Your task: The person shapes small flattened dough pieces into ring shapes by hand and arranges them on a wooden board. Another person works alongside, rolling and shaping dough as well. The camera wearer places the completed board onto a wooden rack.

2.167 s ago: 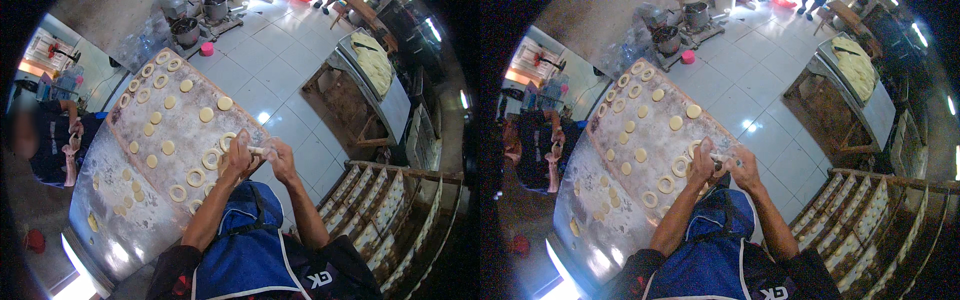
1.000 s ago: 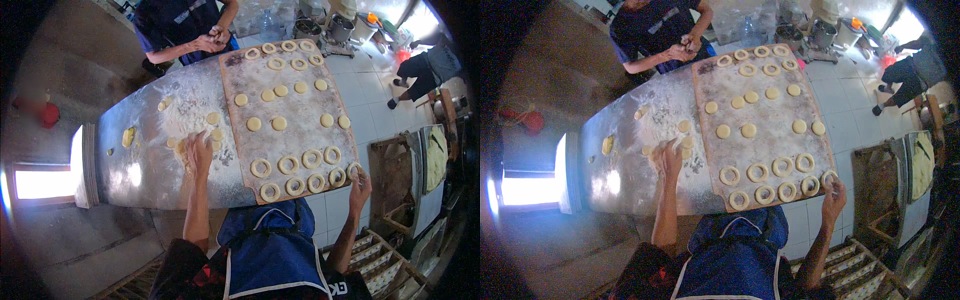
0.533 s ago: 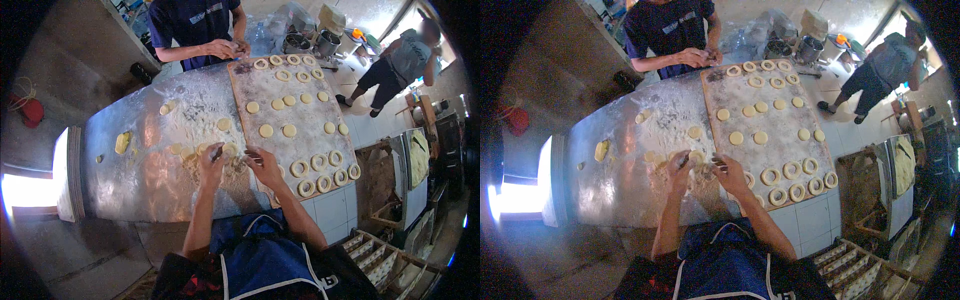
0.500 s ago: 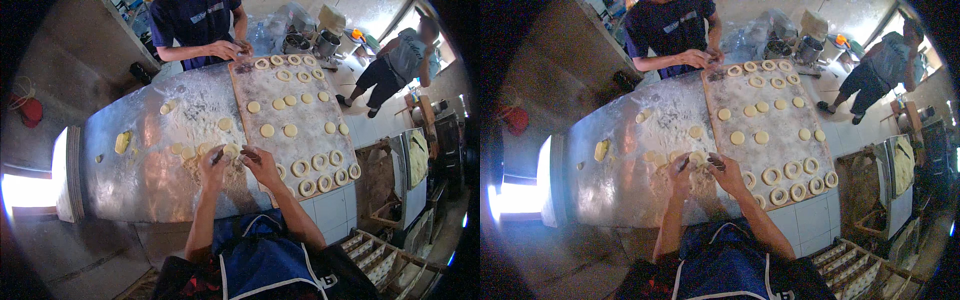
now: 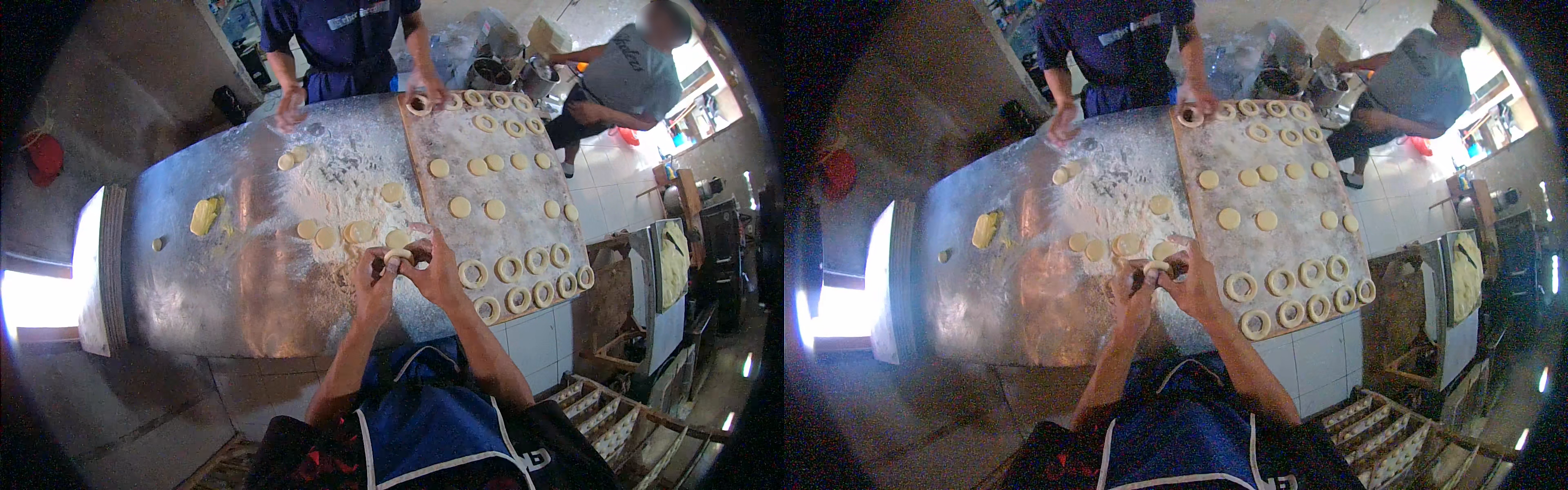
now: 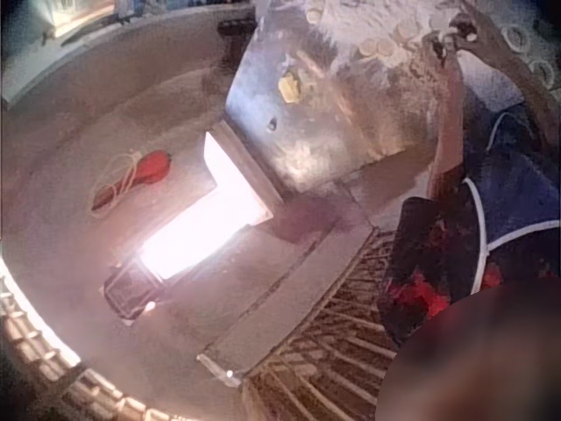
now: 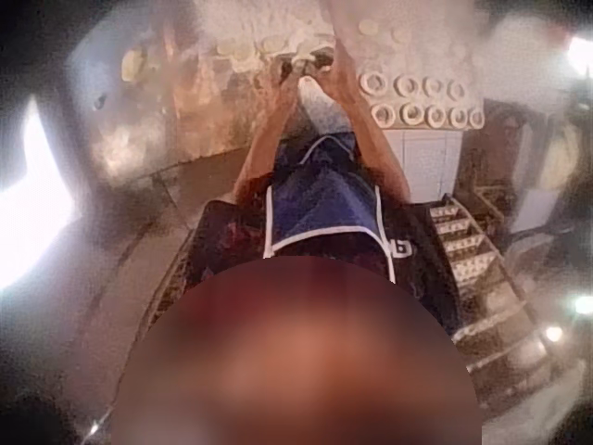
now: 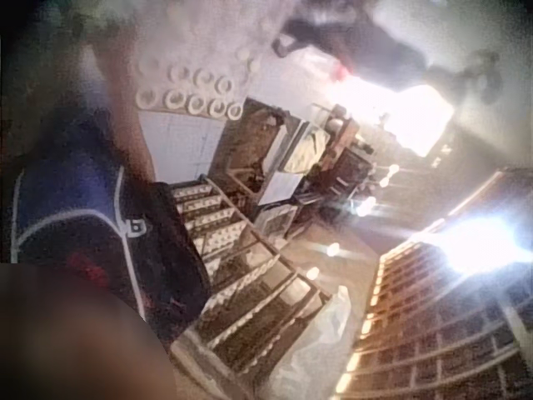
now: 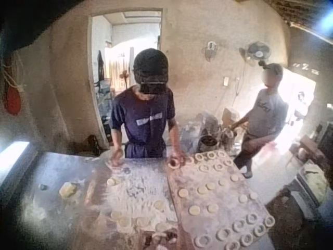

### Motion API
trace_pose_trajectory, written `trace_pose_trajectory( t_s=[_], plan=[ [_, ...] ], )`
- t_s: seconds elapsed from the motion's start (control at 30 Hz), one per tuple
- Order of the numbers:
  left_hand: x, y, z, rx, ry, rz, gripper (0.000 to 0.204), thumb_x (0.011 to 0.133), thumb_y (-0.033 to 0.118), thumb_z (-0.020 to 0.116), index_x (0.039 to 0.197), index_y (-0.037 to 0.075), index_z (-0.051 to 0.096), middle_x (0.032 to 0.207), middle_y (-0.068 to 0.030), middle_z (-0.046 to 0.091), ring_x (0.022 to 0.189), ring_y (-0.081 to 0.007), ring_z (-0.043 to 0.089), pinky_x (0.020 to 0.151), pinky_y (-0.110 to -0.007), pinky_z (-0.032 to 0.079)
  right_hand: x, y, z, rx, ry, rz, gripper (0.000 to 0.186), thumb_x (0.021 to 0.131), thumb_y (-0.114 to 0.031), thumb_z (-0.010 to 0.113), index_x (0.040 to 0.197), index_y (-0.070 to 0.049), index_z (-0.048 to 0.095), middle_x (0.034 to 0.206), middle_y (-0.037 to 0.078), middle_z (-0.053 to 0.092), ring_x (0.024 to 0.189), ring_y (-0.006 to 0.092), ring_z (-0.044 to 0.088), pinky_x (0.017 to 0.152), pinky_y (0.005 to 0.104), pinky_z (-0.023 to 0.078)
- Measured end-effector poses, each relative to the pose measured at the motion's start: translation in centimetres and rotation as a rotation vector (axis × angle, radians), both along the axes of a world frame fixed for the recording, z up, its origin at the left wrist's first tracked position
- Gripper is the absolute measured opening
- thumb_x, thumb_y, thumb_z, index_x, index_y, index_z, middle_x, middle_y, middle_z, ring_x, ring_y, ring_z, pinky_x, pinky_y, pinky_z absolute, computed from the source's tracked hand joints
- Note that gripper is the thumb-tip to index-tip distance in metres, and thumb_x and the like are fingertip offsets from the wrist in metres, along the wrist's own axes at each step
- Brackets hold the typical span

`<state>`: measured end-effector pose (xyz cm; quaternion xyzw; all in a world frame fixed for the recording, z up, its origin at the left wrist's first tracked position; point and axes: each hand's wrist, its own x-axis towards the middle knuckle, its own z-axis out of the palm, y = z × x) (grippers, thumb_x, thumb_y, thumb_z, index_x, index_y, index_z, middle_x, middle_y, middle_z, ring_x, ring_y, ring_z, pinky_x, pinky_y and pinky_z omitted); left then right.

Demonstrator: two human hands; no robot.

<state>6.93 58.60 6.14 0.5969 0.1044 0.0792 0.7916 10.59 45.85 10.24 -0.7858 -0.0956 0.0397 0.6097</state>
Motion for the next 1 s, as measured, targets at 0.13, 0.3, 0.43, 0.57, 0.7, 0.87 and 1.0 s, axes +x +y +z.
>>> trace_pose_trajectory(
  t_s=[0.13,0.3,0.43,0.57,0.7,0.87,1.0],
  plan=[
    [0.2,-0.4,-1.1,-0.641,0.212,0.025,0.031,0.097,0.004,0.056,0.126,0.01,0.046,0.109,-0.0058,0.061,0.091,-0.0127,0.062,0.068,-0.027,0.053,-0.2,-0.5,1.0,-0.052,-0.05,0.117,0.055,0.082,-0.001,0.066,0.131,-0.002,0.043,0.09,0.014,0.07,0.087,0.0246,0.07,0.074,0.0354,0.055],
    [0.3,-0.1,-0.9,-0.444,0.034,-0.367,0.04,0.092,0.003,0.059,0.127,0.009,0.039,0.106,-0.0096,0.06,0.092,-0.0188,0.061,0.074,-0.028,0.05,0.7,-2.0,0.1,0.488,0.414,0.132,0.036,0.089,-0.015,0.053,0.121,0.0,0.054,0.086,0.009,0.065,0.079,0.018,0.064,0.062,0.0329,0.05],
    [1.6,-1.9,-0.7,-0.553,-0.082,-0.215,0.034,0.092,0.013,0.056,0.121,0.008,0.038,0.101,-0.0083,0.057,0.09,-0.0197,0.061,0.075,-0.028,0.051,1.2,-2.4,-1.5,0.222,0.353,-0.173,0.037,0.097,-0.032,0.046,0.093,0.001,0.062,0.076,0.005,0.062,0.068,0.0125,0.057,0.059,0.0296,0.046],
    [2.7,-4.4,-0.6,-0.399,-0.027,-0.154,0.03,0.093,0.019,0.048,0.118,0.006,0.038,0.097,-0.0093,0.052,0.084,-0.0218,0.058,0.066,-0.037,0.05,0.8,-4.4,-1.6,0.481,0.308,-0.168,0.045,0.099,-0.035,0.044,0.08,0.0,0.063,0.064,0.004,0.059,0.056,0.0154,0.054,0.052,0.0327,0.042],
    [3.7,-8.0,-0.4,0.531,-0.326,-0.037,0.019,0.098,0.018,0.05,0.106,0.002,0.043,0.093,-0.013,0.049,0.079,-0.0248,0.055,0.059,-0.04,0.046,1.7,-6.9,-1.0,0.058,0.292,-0.161,0.051,0.1,-0.039,0.044,0.071,0.0,0.058,0.058,0.004,0.054,0.051,0.0146,0.049,0.048,0.0333,0.038],
    [6.3,-13.7,-0.8,-0.589,0.217,0.024,0.021,0.099,0.025,0.048,0.095,0.004,0.052,0.08,-0.0085,0.053,0.076,-0.0244,0.057,0.061,-0.043,0.047,3.2,-9.7,-0.9,0.105,0.212,-0.308,0.055,0.098,-0.038,0.046,0.063,0.004,0.052,0.053,0.015,0.048,0.05,0.0248,0.046,0.053,0.0432,0.038],
    [7.1,-16.8,-1.5,0.613,-0.317,0.092,0.031,0.102,0.032,0.039,0.084,0.011,0.052,0.074,-0.0041,0.054,0.067,-0.0161,0.055,0.059,-0.035,0.046,2.9,-14.2,-0.7,-0.145,0.08,-0.291,0.055,0.097,-0.036,0.045,0.066,0.007,0.057,0.057,0.026,0.052,0.053,0.0382,0.056,0.058,0.0485,0.042]
  ],
)
